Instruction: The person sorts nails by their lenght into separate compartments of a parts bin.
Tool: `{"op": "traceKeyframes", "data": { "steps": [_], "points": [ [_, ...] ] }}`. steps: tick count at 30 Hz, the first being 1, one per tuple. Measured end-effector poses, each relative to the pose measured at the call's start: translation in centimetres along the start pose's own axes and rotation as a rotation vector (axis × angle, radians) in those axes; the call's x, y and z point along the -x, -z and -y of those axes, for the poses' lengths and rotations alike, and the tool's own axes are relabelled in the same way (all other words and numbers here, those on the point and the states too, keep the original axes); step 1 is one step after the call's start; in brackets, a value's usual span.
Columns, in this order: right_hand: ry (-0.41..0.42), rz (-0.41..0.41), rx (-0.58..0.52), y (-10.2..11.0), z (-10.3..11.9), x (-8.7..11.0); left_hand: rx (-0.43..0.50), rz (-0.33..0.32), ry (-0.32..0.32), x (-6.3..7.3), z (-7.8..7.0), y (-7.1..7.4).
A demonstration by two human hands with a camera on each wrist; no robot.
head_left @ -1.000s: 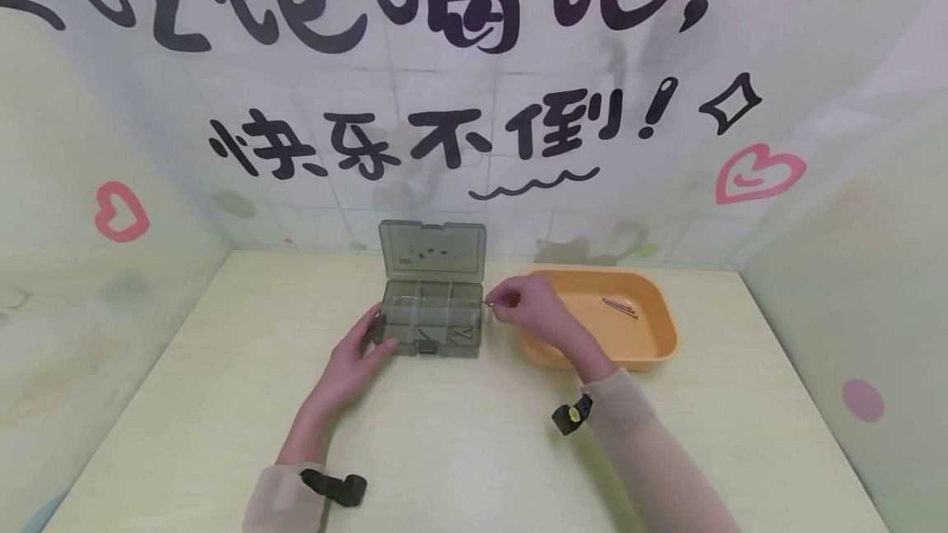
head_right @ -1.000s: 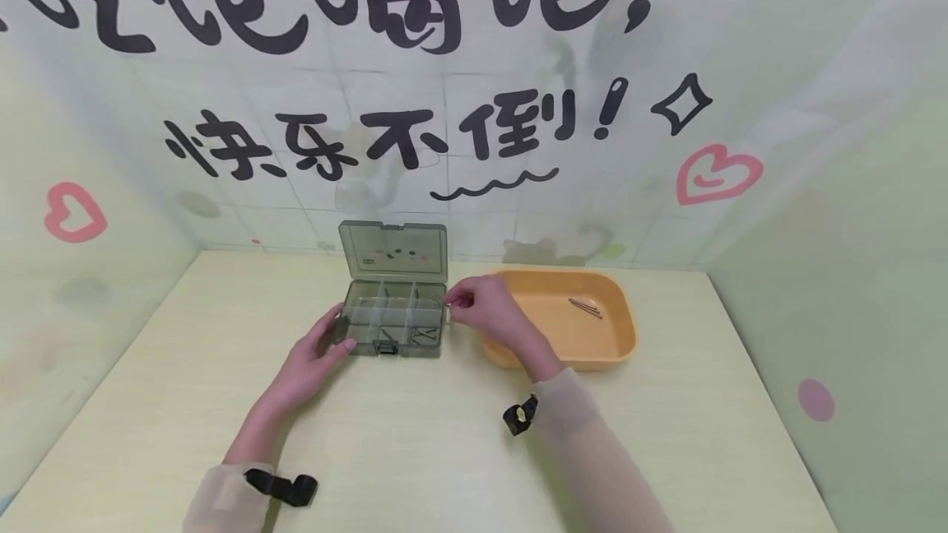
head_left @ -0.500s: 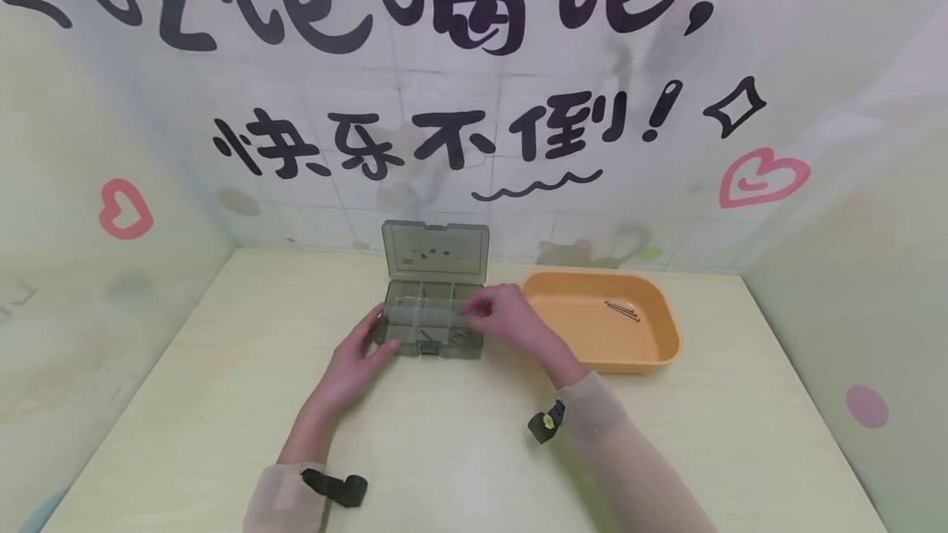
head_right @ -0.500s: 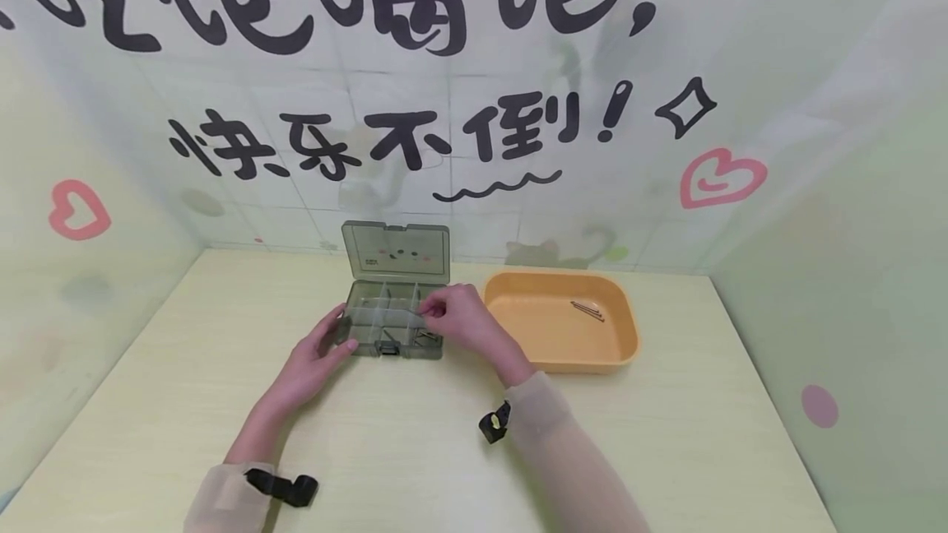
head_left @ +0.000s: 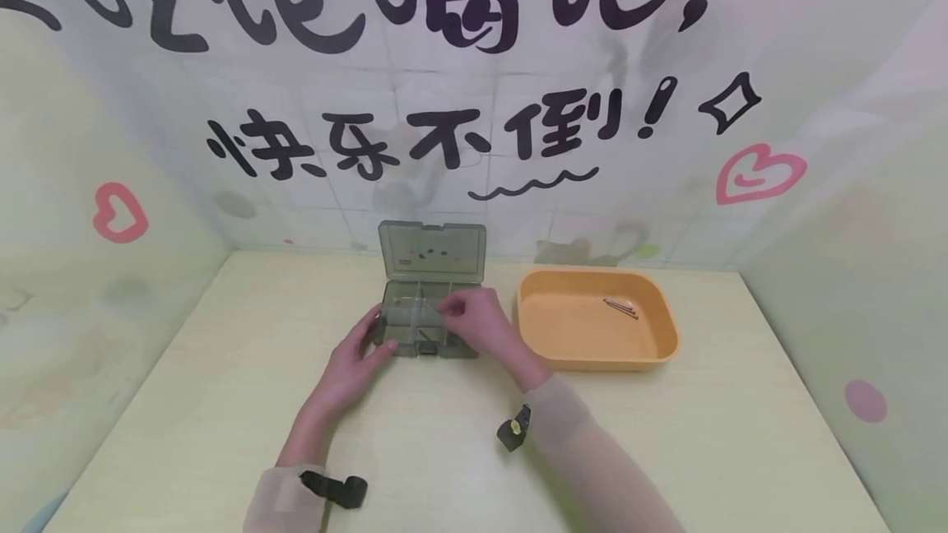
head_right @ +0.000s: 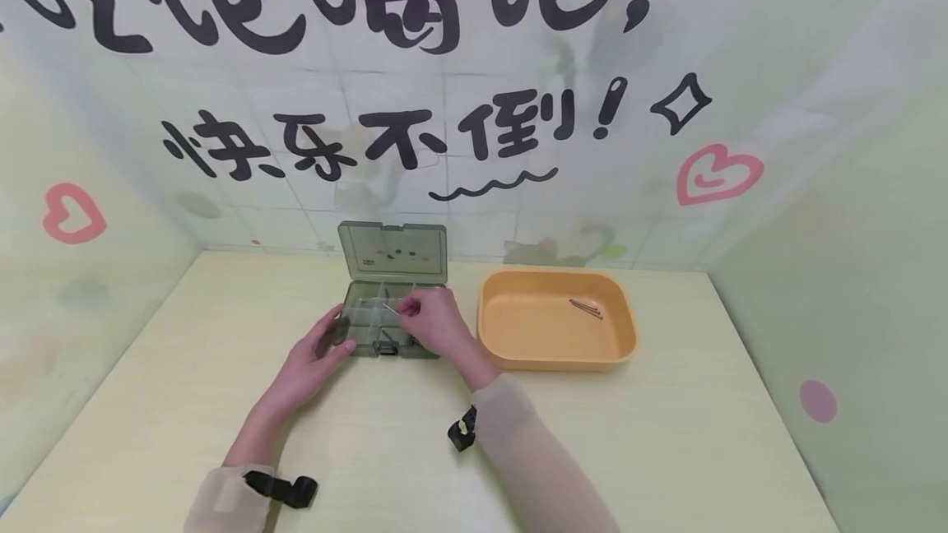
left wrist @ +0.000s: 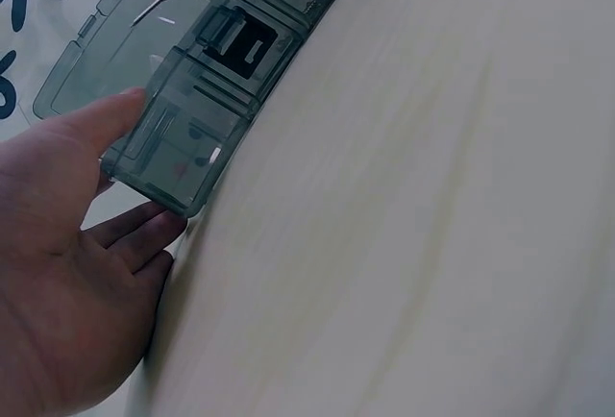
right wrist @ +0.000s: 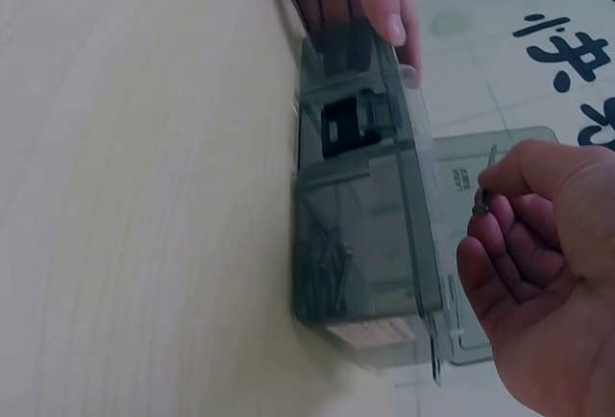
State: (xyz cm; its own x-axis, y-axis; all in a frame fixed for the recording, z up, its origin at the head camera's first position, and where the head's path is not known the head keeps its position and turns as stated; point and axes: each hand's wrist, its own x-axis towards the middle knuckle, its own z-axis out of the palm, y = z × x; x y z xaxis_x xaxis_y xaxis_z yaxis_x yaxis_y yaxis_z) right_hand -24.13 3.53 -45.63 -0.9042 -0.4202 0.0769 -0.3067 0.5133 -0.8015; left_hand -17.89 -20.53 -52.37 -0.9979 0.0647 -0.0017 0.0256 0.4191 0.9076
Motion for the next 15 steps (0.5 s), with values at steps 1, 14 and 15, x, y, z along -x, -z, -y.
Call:
{"op": "traceKeyframes", "data": {
  "steps": [1,14,15],
  "points": [
    [0.002,-0.005,0.003,-0.2,0.2,-0.1,0.003,-0.003,0.001,0.0,0.1,0.0],
    [0.005,-0.043,0.036,-1.4,0.6,-0.5,0.01,-0.01,0.002,0.1,0.2,0.0],
    [0.004,-0.039,0.035,-1.4,0.6,-0.5,0.012,-0.01,0.0,0.1,0.1,0.0]
  ]
}}
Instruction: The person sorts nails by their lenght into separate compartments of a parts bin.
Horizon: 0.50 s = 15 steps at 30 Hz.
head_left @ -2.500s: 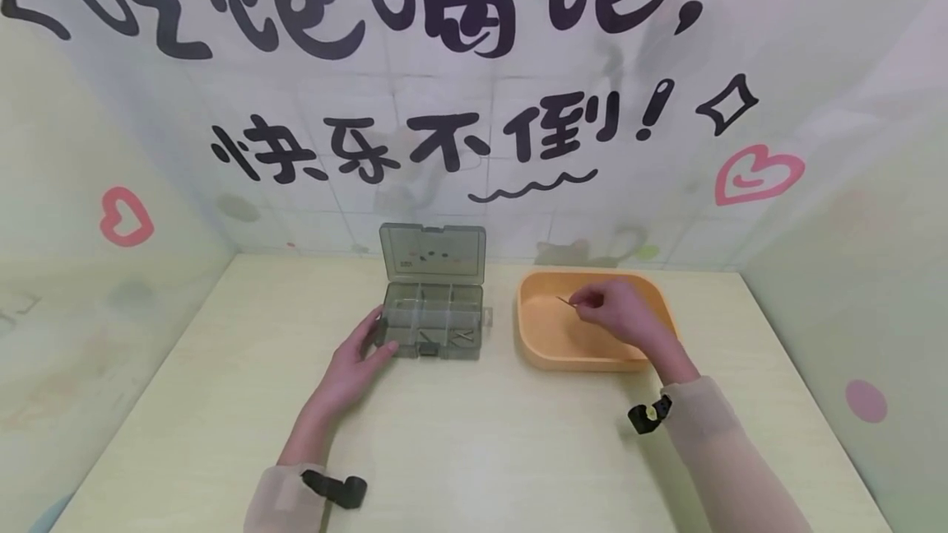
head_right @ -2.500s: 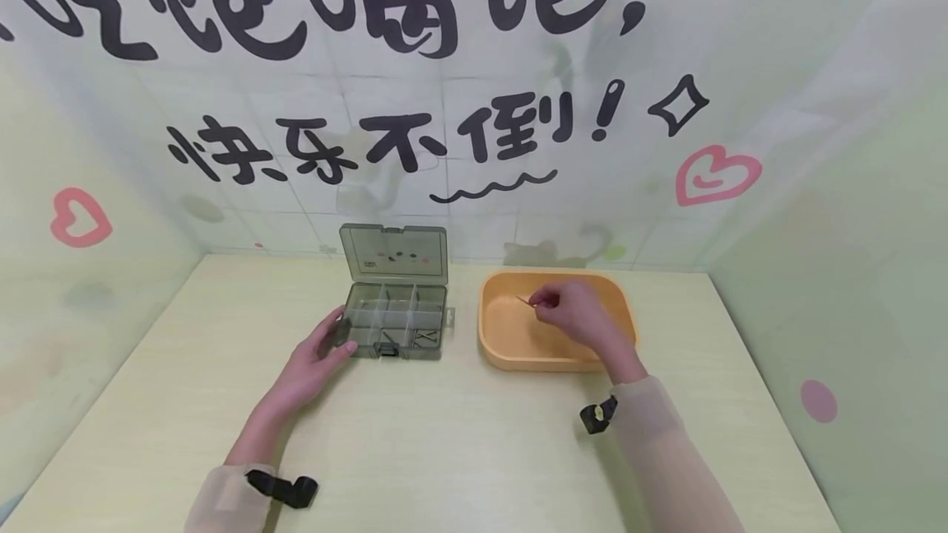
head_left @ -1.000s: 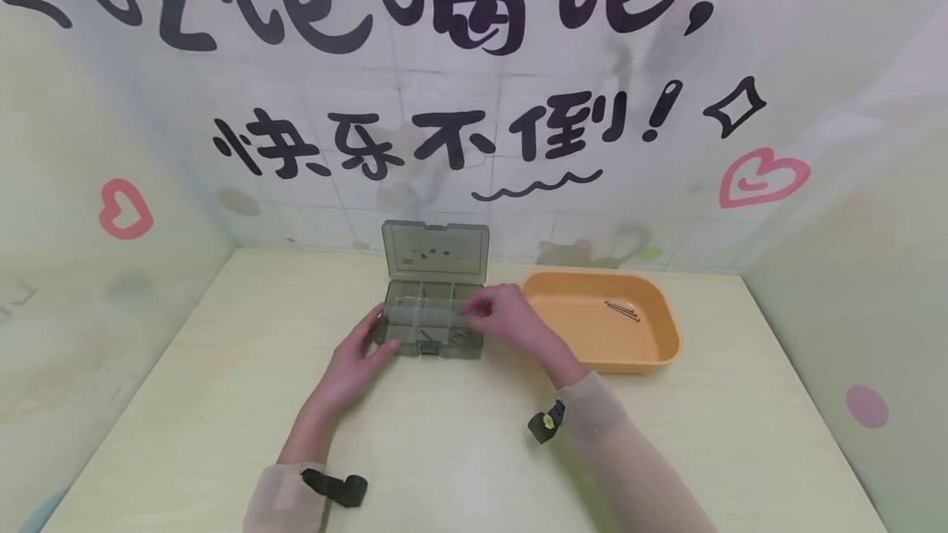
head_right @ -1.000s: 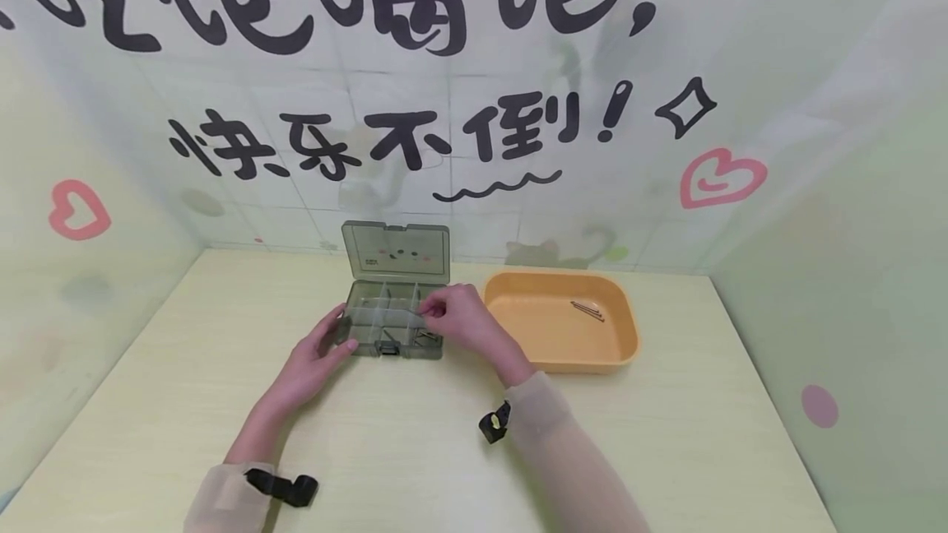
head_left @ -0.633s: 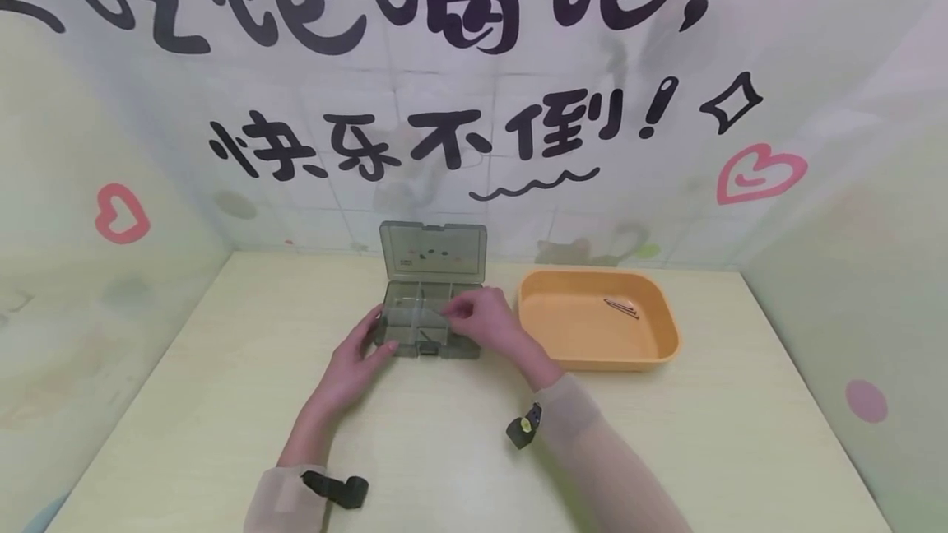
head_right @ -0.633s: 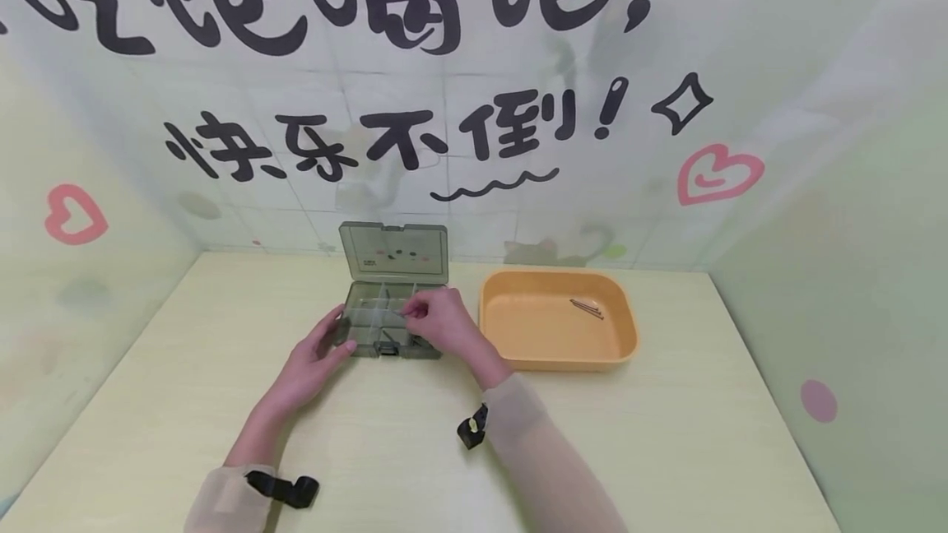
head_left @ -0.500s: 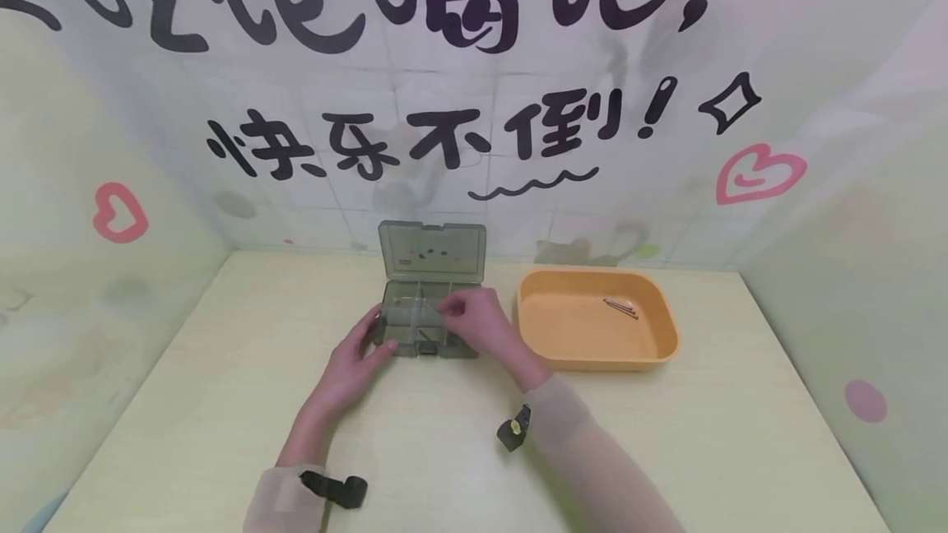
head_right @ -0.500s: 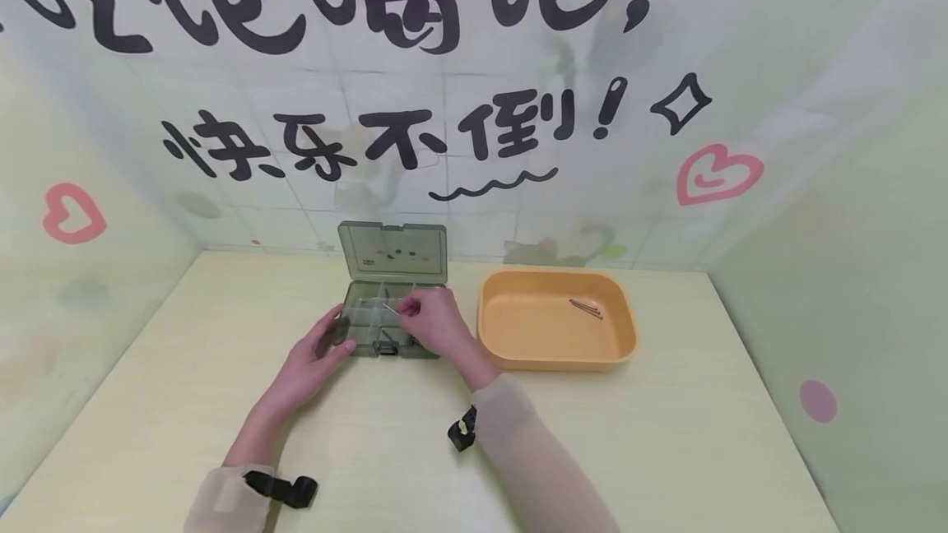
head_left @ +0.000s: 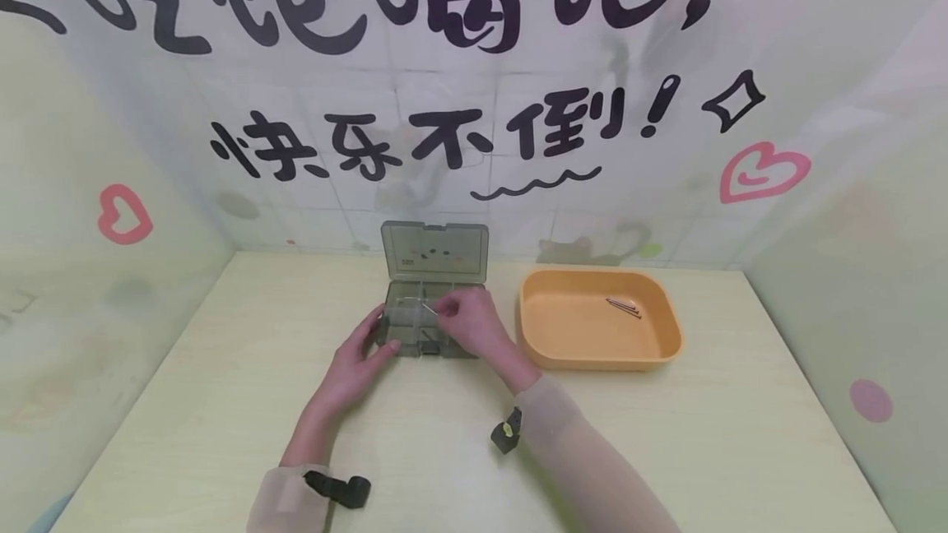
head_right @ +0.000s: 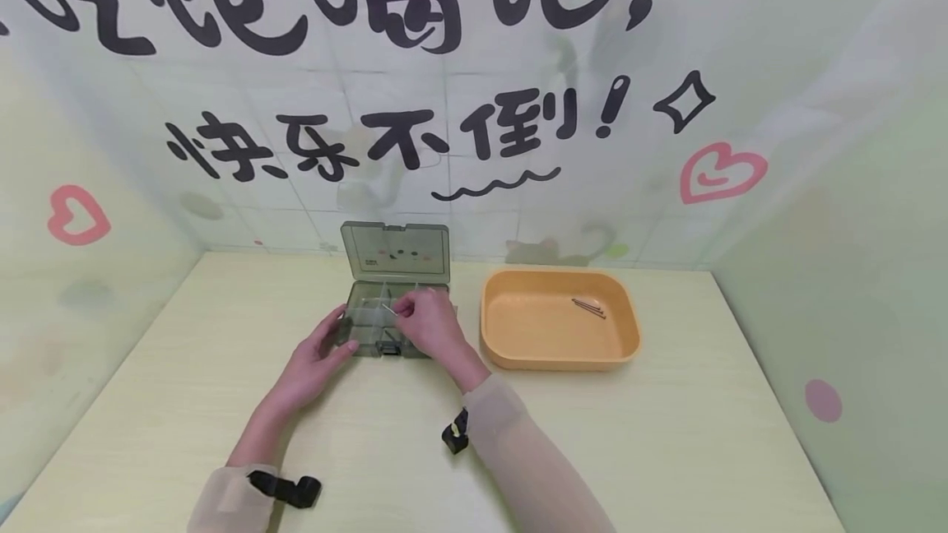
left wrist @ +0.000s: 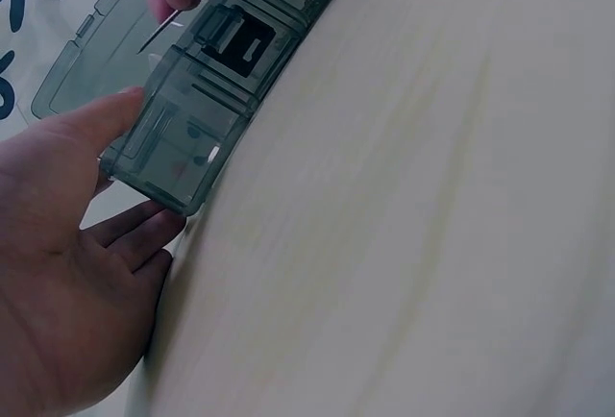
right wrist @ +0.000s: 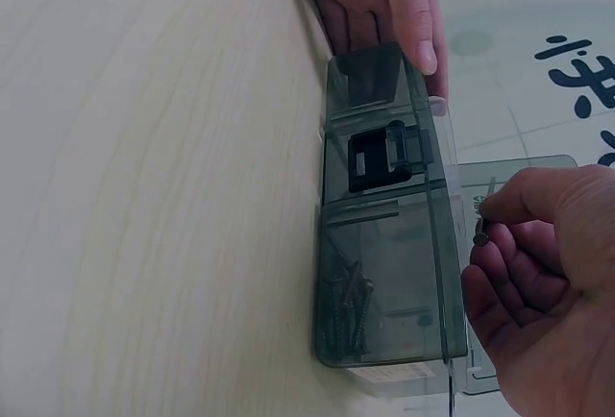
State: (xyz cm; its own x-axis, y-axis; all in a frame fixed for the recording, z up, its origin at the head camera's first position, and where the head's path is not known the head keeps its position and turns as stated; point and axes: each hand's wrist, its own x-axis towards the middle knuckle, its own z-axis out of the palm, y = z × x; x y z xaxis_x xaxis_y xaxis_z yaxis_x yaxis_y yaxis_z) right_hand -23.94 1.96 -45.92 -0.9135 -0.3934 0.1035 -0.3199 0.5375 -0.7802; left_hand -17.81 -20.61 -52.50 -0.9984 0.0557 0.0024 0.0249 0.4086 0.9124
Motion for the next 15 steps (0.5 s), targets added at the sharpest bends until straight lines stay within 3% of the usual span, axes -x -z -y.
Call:
{"op": "traceKeyframes", "data": {
  "steps": [15],
  "points": [
    [0.033,-0.029,-0.018,0.87,-0.73,0.11,-0.012,0.007,-0.002,-0.04,-0.08,0.05]
  ]
}}
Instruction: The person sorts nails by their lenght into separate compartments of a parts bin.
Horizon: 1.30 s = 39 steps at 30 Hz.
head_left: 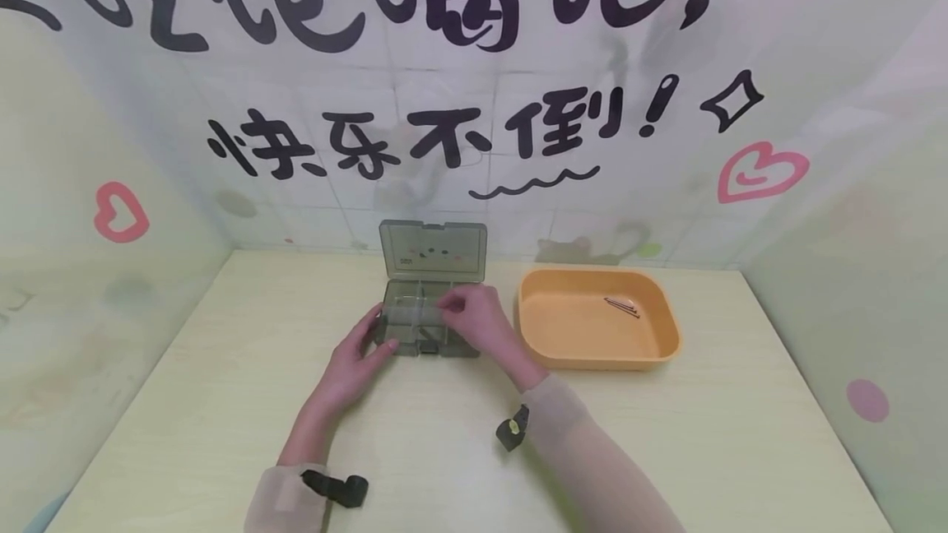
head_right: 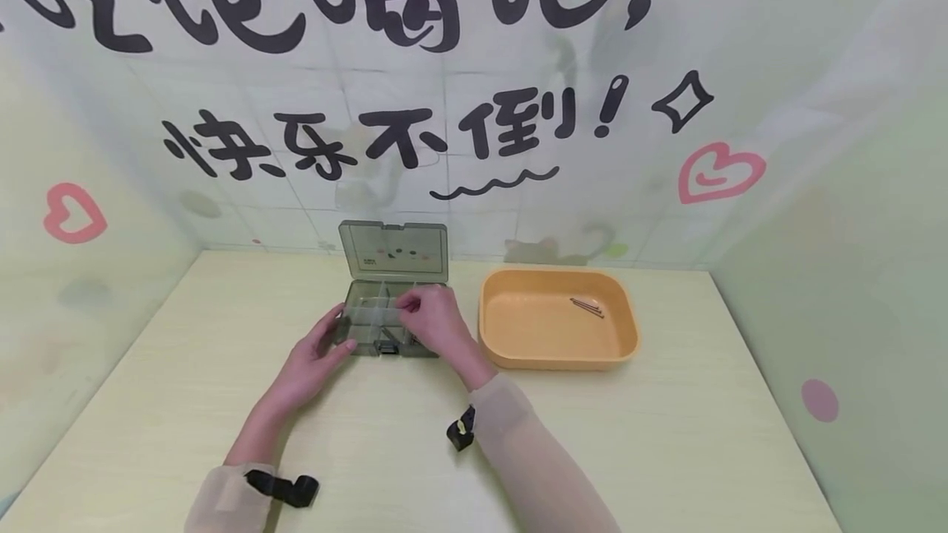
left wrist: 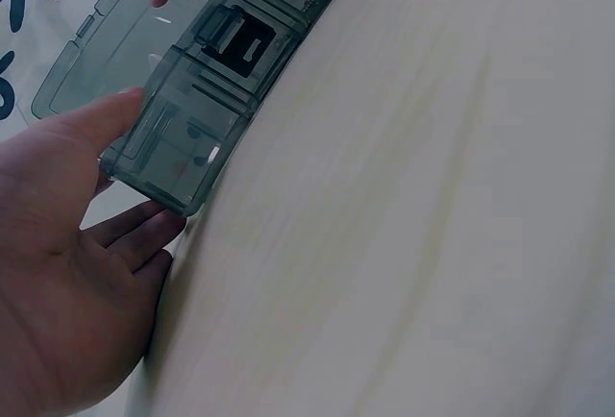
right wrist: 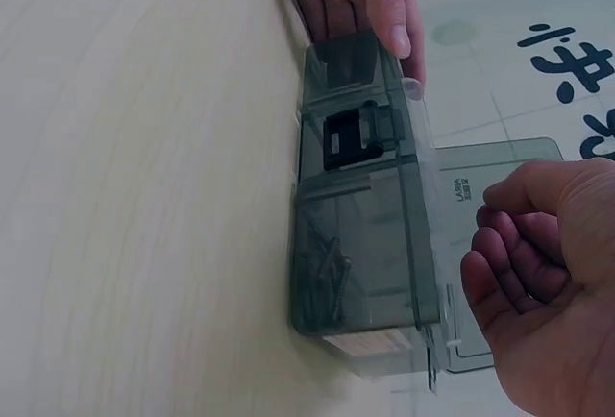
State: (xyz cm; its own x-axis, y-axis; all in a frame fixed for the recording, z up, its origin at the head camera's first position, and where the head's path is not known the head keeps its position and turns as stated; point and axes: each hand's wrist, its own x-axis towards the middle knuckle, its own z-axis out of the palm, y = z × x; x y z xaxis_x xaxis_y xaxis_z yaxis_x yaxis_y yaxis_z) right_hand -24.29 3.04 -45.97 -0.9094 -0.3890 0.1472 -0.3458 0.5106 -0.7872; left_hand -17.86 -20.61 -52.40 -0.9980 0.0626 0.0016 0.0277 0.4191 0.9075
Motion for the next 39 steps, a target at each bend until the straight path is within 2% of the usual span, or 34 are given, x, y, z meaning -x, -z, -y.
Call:
{"op": "traceKeyframes", "data": {
  "steps": [9,16,21,28,39],
  "points": [
    [0.009,-0.009,-0.034,2.5,-0.7,0.5,-0.005,0.007,0.013,0.0,0.2,0.0],
    [-0.065,-0.093,-0.114,5.6,-2.5,1.7,0.004,0.014,0.02,-0.1,0.0,-0.4],
    [-0.075,-0.105,-0.063,7.2,-4.3,2.5,-0.004,0.015,0.023,-0.1,-0.1,-0.1],
    [-0.057,-0.074,-0.021,9.8,-6.5,3.8,0.001,0.023,0.01,0.0,-0.3,0.1],
    [-0.196,-0.121,0.093,14.7,-11.4,5.3,-0.009,0.024,0.016,0.0,0.0,0.1]
  ]
}}
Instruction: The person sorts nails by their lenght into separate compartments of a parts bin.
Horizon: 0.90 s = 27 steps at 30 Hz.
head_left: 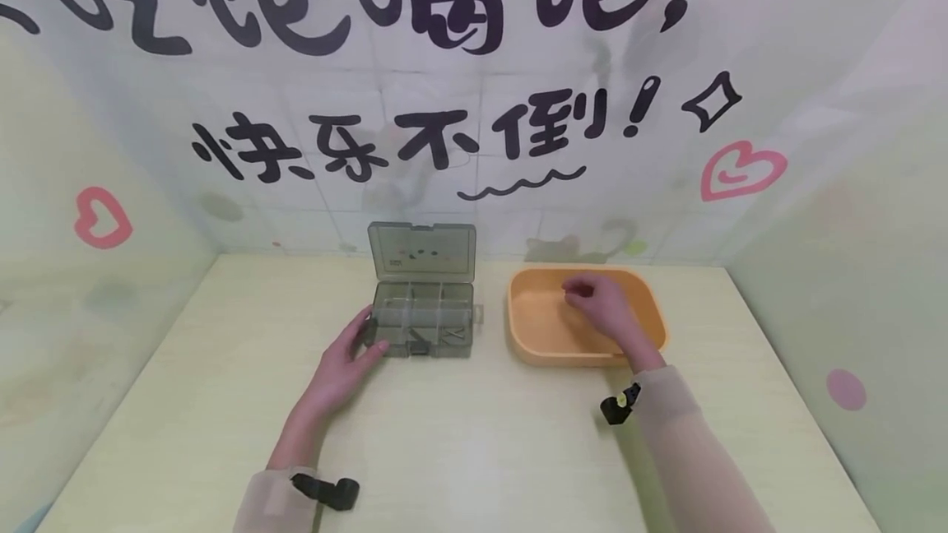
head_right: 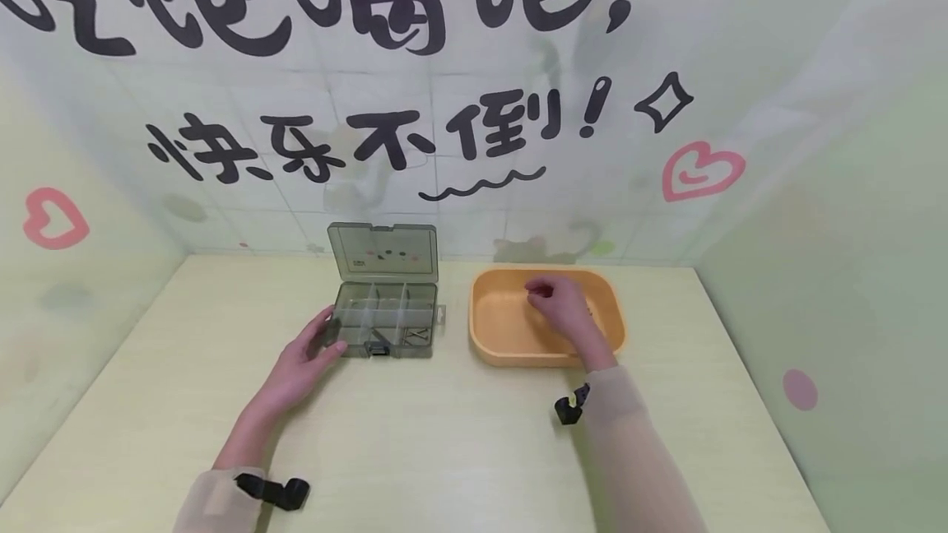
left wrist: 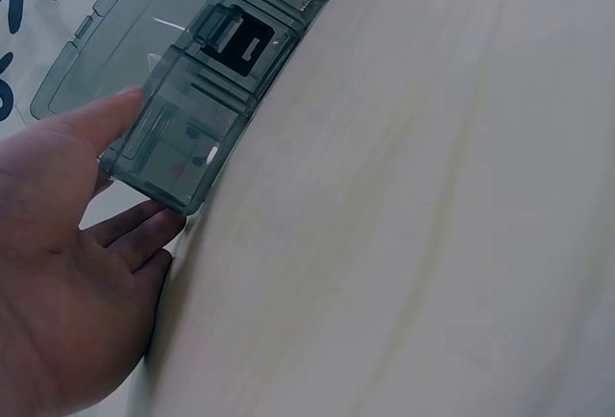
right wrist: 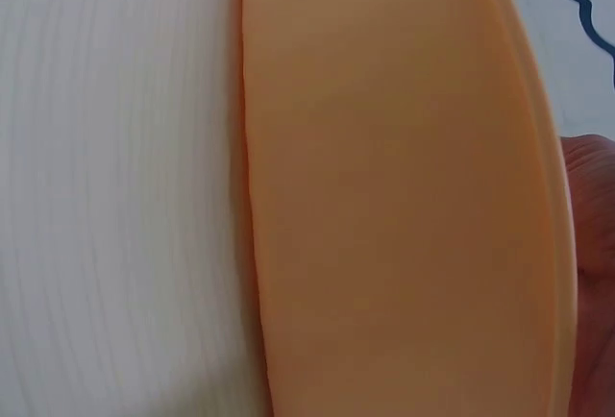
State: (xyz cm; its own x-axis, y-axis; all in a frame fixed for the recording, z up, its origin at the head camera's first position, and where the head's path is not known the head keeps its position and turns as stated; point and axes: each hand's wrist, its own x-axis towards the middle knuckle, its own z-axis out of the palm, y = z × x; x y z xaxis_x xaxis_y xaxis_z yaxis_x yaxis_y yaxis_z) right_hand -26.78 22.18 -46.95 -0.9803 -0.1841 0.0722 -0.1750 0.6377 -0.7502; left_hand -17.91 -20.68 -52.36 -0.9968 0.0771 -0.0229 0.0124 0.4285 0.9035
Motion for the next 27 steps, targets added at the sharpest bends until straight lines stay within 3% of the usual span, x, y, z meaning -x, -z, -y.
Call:
{"op": "traceKeyframes", "data": {
  "steps": [5,12,27],
  "points": [
    [-0.035,-0.024,0.055,1.2,-1.6,0.4,-0.005,0.002,0.012,0.1,0.0,0.0],
    [-0.023,-0.129,0.128,2.5,-2.7,0.7,-0.005,0.002,0.029,0.1,-0.2,0.1],
    [-0.075,-0.121,0.208,2.9,-3.8,0.6,-0.004,-0.003,0.022,0.0,-0.3,0.0]
  ]
}}
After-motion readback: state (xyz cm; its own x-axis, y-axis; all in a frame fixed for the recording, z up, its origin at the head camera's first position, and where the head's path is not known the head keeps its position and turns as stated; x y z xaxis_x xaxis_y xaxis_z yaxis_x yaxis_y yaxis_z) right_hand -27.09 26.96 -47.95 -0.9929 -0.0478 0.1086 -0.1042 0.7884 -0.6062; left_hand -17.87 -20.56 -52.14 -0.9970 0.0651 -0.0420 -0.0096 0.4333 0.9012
